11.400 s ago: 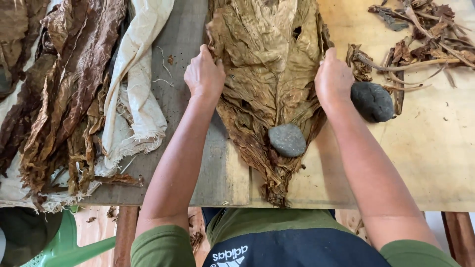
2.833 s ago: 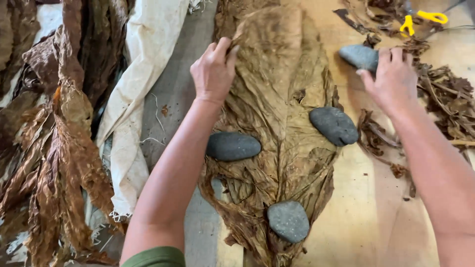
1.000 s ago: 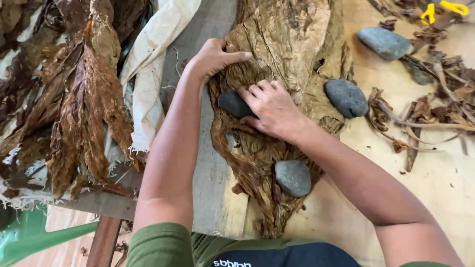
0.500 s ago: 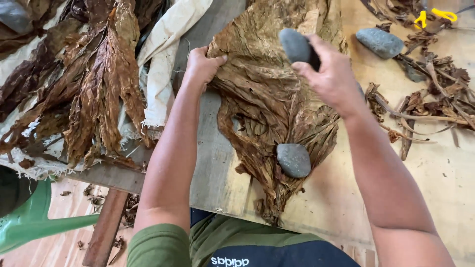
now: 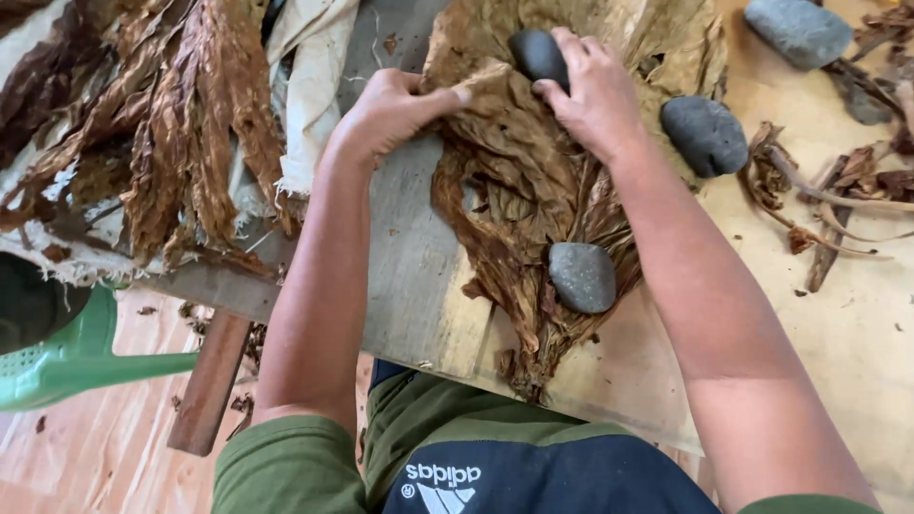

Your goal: The person places several smooth stones on a large dried leaf laid on a wooden table, then repeatedly lifts and repositions the leaf to adjust the stones and flatten the leaf. The person also removes small torn pieces from the leaf edges and sets them aside.

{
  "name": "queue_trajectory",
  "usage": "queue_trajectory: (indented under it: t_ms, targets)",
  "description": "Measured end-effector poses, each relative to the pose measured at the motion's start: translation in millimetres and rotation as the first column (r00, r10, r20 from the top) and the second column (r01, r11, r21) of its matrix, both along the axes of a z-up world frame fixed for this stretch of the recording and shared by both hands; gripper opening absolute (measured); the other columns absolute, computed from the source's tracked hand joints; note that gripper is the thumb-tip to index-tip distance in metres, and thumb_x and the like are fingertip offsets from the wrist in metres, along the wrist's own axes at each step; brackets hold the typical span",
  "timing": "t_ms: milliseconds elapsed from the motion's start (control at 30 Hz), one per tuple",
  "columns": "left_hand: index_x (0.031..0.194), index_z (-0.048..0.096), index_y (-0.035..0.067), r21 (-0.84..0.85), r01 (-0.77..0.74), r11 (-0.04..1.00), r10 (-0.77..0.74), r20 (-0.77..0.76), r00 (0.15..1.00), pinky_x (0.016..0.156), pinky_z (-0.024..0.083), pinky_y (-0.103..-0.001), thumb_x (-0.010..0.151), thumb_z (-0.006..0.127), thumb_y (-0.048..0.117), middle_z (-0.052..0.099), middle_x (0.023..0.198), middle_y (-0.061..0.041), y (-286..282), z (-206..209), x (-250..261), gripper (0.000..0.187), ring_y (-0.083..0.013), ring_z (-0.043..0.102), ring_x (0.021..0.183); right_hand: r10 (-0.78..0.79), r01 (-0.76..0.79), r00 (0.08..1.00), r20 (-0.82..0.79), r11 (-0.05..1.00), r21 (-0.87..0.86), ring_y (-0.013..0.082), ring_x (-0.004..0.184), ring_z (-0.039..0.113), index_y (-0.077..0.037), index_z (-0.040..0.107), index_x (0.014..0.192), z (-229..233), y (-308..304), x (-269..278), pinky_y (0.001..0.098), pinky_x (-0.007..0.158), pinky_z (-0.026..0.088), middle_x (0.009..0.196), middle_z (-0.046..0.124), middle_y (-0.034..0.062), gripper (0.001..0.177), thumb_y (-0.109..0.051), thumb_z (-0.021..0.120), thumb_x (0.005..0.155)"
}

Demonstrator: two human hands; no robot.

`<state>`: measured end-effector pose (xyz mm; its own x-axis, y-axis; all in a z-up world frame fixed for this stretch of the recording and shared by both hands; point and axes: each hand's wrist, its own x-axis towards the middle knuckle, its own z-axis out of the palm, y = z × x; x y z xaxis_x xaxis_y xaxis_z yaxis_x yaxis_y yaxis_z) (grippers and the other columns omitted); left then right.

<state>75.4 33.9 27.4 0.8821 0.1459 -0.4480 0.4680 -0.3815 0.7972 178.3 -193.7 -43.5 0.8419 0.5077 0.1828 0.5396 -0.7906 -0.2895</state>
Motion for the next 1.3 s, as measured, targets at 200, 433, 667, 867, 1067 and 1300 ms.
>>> queue_trajectory:
  t_ms: [200, 433, 667, 867, 1067, 1300]
  targets:
    - [0.128, 0.044, 0.002, -0.369, 0.059, 0.928, 0.043, 0.263, 0.964, 0.068, 0.050, -0.017, 0.080, 0.069, 0.014, 0.062, 0.102, -0.004, 4, -13, -15, 0.056, -0.0087, 0.054, 0.072, 0.024, -0.024, 1.000, 0.002, 0.999, 0.035, 0.0388, 0.103, 0.053, -0.005, 0.042, 0.136, 3, -5, 6, 0.0529, 0.083, 0.045, 0.117, 0.055, 0.0214, 0.053, -0.035, 0.062, 0.096]
    - [0.107, 0.061, 0.002, -0.436, -0.226, 0.871, 0.213, -0.079, 0.974, 0.073, 0.060, -0.022, 0.079, 0.071, 0.020, 0.071, 0.095, -0.010, -25, -17, -61, 0.034, -0.0136, 0.066, 0.072, -0.007, 0.009, 0.999, -0.046, 0.999, 0.035, 0.0385, 0.104, 0.054, -0.005, 0.040, 0.138, 0, -6, 5, 0.0554, 0.088, 0.043, 0.119, 0.054, 0.0206, 0.058, -0.038, 0.062, 0.097]
    - [0.098, 0.062, 0.001, -0.342, -0.268, 0.901, 0.265, -0.058, 0.963, 0.057, 0.055, -0.022, 0.086, 0.068, 0.012, 0.070, 0.084, -0.009, -26, -27, -107, 0.017, -0.0131, 0.064, 0.063, -0.036, 0.036, 0.999, 0.000, 0.987, 0.158, 0.0406, 0.125, 0.041, -0.002, 0.036, 0.141, 51, 3, -50, 0.0564, 0.102, 0.029, 0.137, 0.046, 0.0253, 0.063, -0.029, 0.070, 0.096]
    - [0.098, 0.061, 0.000, -0.200, -0.138, 0.970, 0.141, 0.001, 0.990, 0.045, 0.055, -0.024, 0.090, 0.063, 0.015, 0.070, 0.087, -0.011, -22, -29, -114, 0.017, -0.0146, 0.064, 0.056, 0.014, -0.052, 0.960, -0.280, 0.990, -0.128, 0.0256, 0.113, 0.046, -0.017, 0.038, 0.140, 56, 18, -103, 0.0369, 0.087, 0.047, 0.131, 0.050, 0.0073, 0.060, -0.026, 0.062, 0.085]
    - [0.084, 0.059, -0.006, -0.161, -0.060, 0.985, 0.090, 0.190, 0.978, 0.033, 0.051, -0.029, 0.081, 0.064, 0.008, 0.054, 0.050, -0.011, -15, -31, -114, 0.015, -0.0219, 0.060, 0.036, 0.318, -0.326, 0.944, 0.083, 0.938, 0.119, 0.0393, 0.112, 0.054, -0.008, 0.046, 0.138, 9, -16, -94, 0.0476, 0.095, 0.044, 0.115, 0.060, 0.0214, 0.053, -0.043, 0.049, 0.099]
    - [0.113, 0.062, 0.011, 0.616, -0.209, 0.760, -0.347, 0.656, 0.671, 0.065, 0.051, -0.033, 0.083, 0.079, 0.033, 0.064, 0.081, -0.004, -44, -44, -132, 0.040, -0.0215, 0.064, 0.075, 0.169, -0.133, 0.975, -0.146, 0.964, 0.229, 0.0319, 0.092, 0.063, -0.001, 0.062, 0.124, 45, -113, -152, 0.0398, 0.079, 0.050, 0.104, 0.063, 0.0164, 0.031, -0.022, 0.060, 0.101]
